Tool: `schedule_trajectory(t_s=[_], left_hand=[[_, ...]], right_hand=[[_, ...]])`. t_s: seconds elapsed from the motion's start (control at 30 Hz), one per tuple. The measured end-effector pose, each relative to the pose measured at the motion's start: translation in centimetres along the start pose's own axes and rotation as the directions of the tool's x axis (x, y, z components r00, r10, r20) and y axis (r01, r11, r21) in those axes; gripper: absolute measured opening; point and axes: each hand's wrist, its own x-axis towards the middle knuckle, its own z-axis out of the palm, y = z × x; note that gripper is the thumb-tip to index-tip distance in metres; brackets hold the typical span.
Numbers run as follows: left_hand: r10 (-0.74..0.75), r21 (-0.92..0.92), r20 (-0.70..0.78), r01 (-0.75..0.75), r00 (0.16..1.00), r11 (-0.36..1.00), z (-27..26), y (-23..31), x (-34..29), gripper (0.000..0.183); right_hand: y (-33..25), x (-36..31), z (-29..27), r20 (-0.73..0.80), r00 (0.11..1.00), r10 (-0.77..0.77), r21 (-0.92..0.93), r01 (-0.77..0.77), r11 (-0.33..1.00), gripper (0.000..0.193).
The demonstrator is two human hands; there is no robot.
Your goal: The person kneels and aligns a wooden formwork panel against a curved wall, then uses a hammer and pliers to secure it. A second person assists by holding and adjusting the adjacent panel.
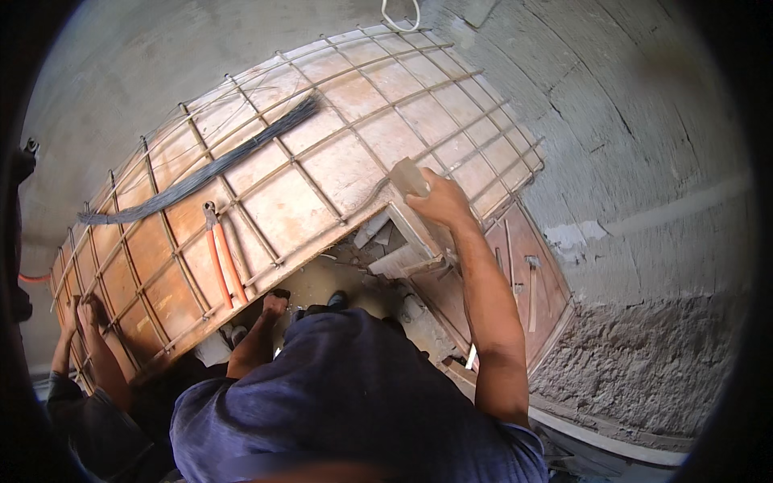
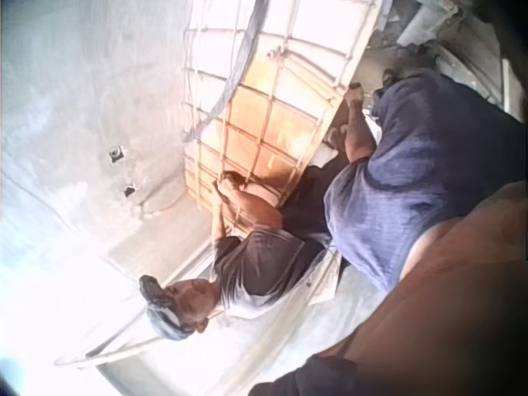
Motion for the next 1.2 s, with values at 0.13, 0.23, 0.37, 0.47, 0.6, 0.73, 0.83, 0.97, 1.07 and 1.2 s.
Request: schedule_trajectory(t_s=[0.13, 0.23, 0.37, 0.47, 0.6, 0.73, 0.83, 0.97, 1.07, 1.2], left_hand=[[-0.093, 0.117, 0.304, 0.06, 0.948, 0.991, 0.6, 0.4, -0.5, 0.045], [-0.176, 0.069, 0.534, 0.165, 0.827, 0.984, -0.2, 0.8, -1.5, 0.033], [-0.5, -0.01, 0.631, 0.651, 0.593, 0.759, -1.5, 0.9, -2.8, 0.045], [-0.476, -0.072, 0.584, 0.626, 0.658, 0.777, -2.0, 0.9, -3.8, 0.04], [-0.355, -0.159, 0.298, 0.413, 0.886, 0.897, -1.1, 0.9, -3.9, 0.025], [-0.339, -0.061, 0.369, 0.387, 0.865, 0.92, 0.7, 1.2, -3.1, 0.027], [-0.325, -0.021, 0.386, 0.361, 0.863, 0.932, 1.5, 1.3, -2.8, 0.03], [-0.29, 0.058, 0.388, 0.291, 0.875, 0.955, 2.0, 1.2, -2.8, 0.035], [-0.247, 0.171, 0.366, 0.196, 0.897, 0.966, 2.6, 0.9, -2.9, 0.039], [0.01, 0.509, -0.01, -0.003, 1.0, 0.861, 4.0, 0.6, -3.5, 0.033]], right_hand=[[-0.2, -0.3, -0.4, 0.016, 0.999, -0.031, 0.003, 0.031, 1.0, 0.059], [-0.5, -0.5, -0.4, 0.024, 1.0, -0.008, 0.017, 0.008, 1.0, 0.057], [-0.8, -0.7, -0.2, 0.033, 0.999, 0.018, 0.015, -0.019, 1.0, 0.057], [-0.8, -0.7, 0.0, 0.027, 0.999, 0.018, -0.009, -0.018, 1.0, 0.057], [-0.5, -0.7, 0.0, 0.009, 0.999, -0.047, 0.022, 0.047, 0.999, 0.057], [0.3, -1.6, -0.6, 0.039, 0.997, -0.07, -0.085, 0.073, 0.994, 0.059], [0.7, -2.7, -0.7, 0.029, 0.997, -0.068, -0.094, 0.07, 0.993, 0.06], [0.5, -3.3, -0.4, 0.016, 0.999, -0.045, -0.106, 0.047, 0.993, 0.06], [0.3, -3.3, -0.4, 0.011, 1.0, -0.012, -0.121, 0.013, 0.993, 0.059], [0.5, -3.2, -0.4, 0.025, 1.0, -0.009, -0.06, 0.01, 0.998, 0.058]])
